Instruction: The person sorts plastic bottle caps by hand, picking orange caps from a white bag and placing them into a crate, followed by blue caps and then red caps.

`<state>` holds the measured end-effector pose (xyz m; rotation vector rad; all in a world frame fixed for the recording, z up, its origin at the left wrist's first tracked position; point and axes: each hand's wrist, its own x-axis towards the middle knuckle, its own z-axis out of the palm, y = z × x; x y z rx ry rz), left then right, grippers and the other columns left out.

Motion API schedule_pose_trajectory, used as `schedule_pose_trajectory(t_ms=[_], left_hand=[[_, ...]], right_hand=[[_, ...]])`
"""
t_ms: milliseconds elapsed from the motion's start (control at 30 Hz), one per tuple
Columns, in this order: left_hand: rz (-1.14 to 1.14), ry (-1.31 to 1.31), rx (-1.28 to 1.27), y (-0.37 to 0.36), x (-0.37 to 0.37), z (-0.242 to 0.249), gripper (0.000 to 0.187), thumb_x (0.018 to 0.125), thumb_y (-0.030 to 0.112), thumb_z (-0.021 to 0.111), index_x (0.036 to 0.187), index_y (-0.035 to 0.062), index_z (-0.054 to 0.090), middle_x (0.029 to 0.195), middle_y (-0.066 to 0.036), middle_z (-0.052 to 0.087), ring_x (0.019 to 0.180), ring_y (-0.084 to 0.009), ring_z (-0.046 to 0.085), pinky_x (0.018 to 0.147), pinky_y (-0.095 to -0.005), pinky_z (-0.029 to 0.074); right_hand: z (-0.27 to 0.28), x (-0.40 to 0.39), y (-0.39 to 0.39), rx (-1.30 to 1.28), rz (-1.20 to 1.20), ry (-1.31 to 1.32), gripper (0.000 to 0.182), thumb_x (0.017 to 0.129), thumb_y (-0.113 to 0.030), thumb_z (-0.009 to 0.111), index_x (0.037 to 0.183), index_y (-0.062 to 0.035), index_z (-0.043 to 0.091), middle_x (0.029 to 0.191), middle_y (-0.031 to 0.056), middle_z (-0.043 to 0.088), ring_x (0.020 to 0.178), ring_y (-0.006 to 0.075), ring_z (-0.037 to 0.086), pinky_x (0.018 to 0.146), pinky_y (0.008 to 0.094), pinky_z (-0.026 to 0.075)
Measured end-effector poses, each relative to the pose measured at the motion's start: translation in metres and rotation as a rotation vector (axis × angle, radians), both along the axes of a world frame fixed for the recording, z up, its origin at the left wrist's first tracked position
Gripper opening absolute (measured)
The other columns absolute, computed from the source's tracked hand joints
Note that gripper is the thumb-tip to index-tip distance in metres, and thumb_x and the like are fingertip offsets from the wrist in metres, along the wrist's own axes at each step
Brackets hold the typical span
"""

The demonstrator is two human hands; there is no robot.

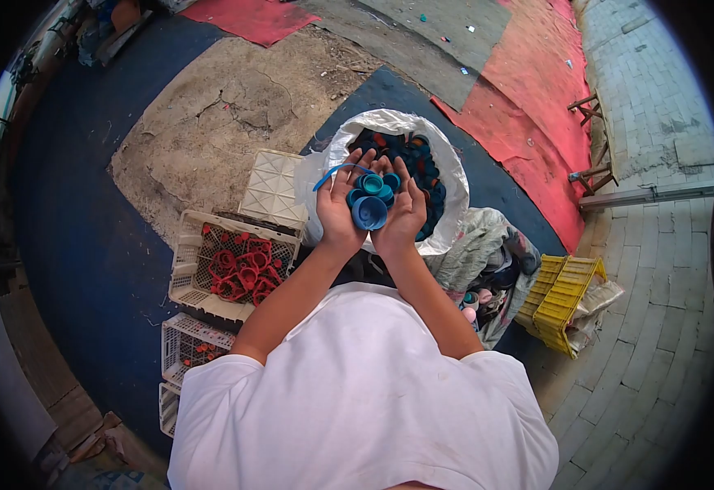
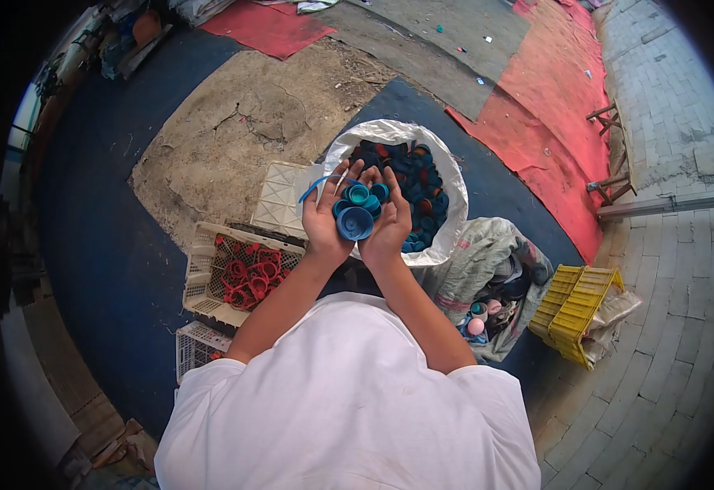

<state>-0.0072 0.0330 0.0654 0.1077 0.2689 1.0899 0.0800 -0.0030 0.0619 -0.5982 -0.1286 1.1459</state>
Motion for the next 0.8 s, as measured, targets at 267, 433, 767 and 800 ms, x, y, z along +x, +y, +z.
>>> schedule_pose_trajectory(t_ms=[267,433,767,800], left_hand=[[0.066,-0.101,-0.109,-0.003,-0.032,-0.005,0.065,0.105,0.048,0.03,0.146,-0.0002,0.043,0.152,-0.02,0.047,0.138,-0.0355,0.048,0.118,-0.048,0.038],[0.103,-0.152,-0.159,-0.01,-0.055,-0.011,0.063,0.106,0.046,0.032,0.144,-0.0007,0.045,0.15,-0.021,0.05,0.135,-0.0362,0.051,0.118,-0.0481,0.039],[0.303,-0.119,-0.197,-0.04,-0.084,-0.013,0.059,0.105,0.046,0.034,0.132,-0.0022,0.055,0.141,-0.02,0.058,0.13,-0.0357,0.057,0.116,-0.0494,0.04],[0.329,-0.12,-0.169,-0.044,-0.085,-0.014,0.058,0.105,0.045,0.035,0.133,-0.0019,0.054,0.143,-0.02,0.057,0.132,-0.0362,0.055,0.118,-0.0504,0.039]], right_hand=[[-0.001,-0.032,0.002,-0.111,0.056,-0.078,0.05,0.106,-0.028,0.045,0.151,-0.005,0.041,0.14,0.0131,0.056,0.129,0.0231,0.055,0.113,0.0387,0.043],[-0.004,-0.055,0.003,-0.181,0.062,-0.115,0.043,0.109,-0.025,0.042,0.146,-0.0046,0.047,0.133,0.0117,0.059,0.123,0.0217,0.058,0.109,0.0374,0.046],[-0.021,-0.077,-0.01,-0.173,0.302,-0.11,0.034,0.106,-0.029,0.054,0.13,-0.0049,0.055,0.127,0.0087,0.061,0.116,0.0218,0.062,0.103,0.0397,0.051],[-0.019,-0.078,-0.011,-0.172,0.342,-0.099,0.034,0.105,-0.03,0.055,0.128,-0.0051,0.055,0.127,0.0086,0.062,0.116,0.022,0.063,0.103,0.0396,0.052]])
